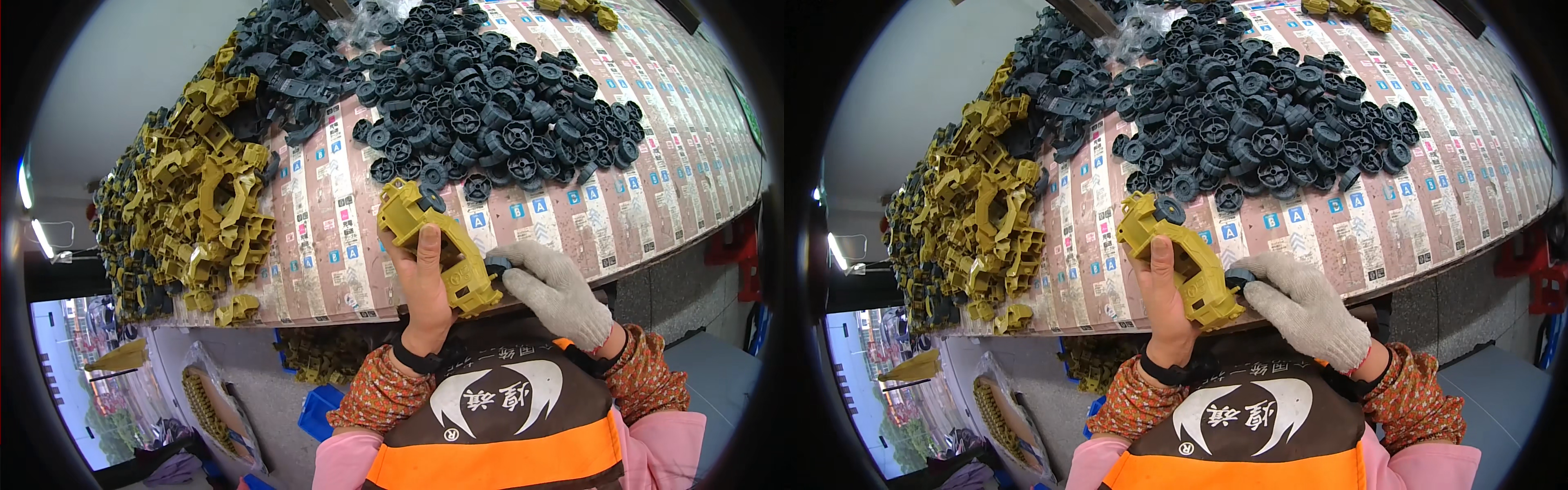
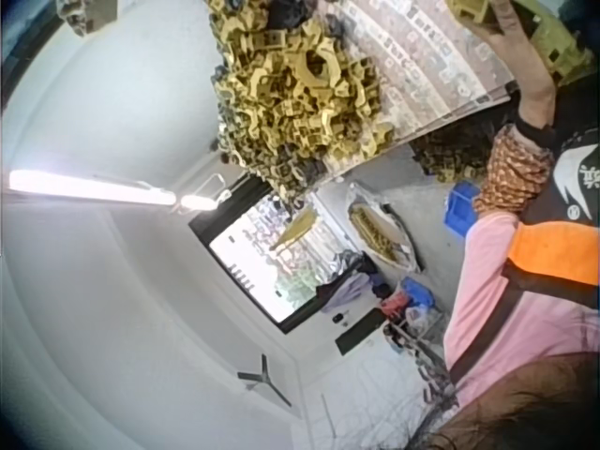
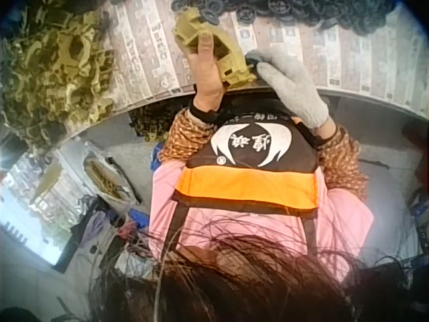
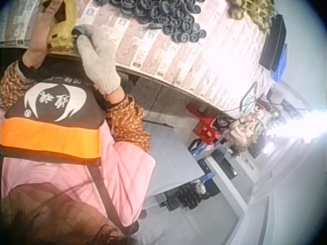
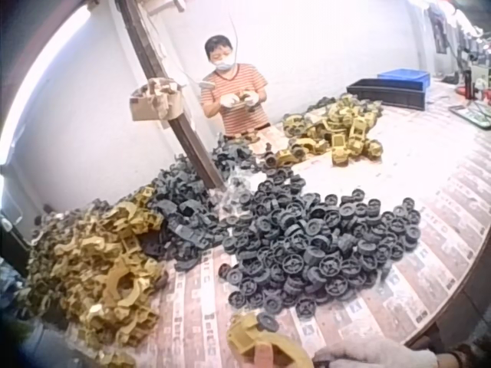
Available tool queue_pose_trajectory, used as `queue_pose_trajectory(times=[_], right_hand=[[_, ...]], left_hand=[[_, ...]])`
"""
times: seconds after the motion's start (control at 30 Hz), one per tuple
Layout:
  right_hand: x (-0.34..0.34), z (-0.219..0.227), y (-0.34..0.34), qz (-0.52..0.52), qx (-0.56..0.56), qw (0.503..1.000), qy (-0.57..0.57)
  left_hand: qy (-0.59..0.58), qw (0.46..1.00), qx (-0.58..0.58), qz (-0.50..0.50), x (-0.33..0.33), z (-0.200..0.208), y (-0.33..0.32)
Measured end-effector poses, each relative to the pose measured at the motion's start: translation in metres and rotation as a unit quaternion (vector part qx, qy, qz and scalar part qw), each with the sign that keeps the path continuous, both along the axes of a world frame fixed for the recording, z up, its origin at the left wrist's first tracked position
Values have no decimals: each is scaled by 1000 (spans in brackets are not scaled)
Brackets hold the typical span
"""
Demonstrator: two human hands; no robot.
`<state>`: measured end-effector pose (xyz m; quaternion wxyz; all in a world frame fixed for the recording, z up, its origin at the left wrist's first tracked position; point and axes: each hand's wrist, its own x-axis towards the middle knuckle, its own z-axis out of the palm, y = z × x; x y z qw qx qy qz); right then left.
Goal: The person repeatedly picks up yellow plastic frames and black circular wheels from a table. They insert the wheels into the frames by hand, completing the assembly of each unit before placing it aside. The process is continuous and repetitive throughout the clip.
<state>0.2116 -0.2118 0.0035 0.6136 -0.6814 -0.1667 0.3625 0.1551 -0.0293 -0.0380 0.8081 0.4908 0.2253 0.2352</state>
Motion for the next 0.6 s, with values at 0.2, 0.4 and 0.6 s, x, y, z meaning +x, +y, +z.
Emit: queue_pose_trajectory(times=[0.2,0.4,0.6], right_hand=[[-7,4,2,-10,-15,976,-219],[-11,13,4,-22,0,951,-309],[-14,18,12,-12,-20,940,-341]], left_hand=[[-5,999,45,30,-2,-5,-2],[-28,996,69,45,-14,-4,-2],[-47,985,135,98,-9,16,-6]])
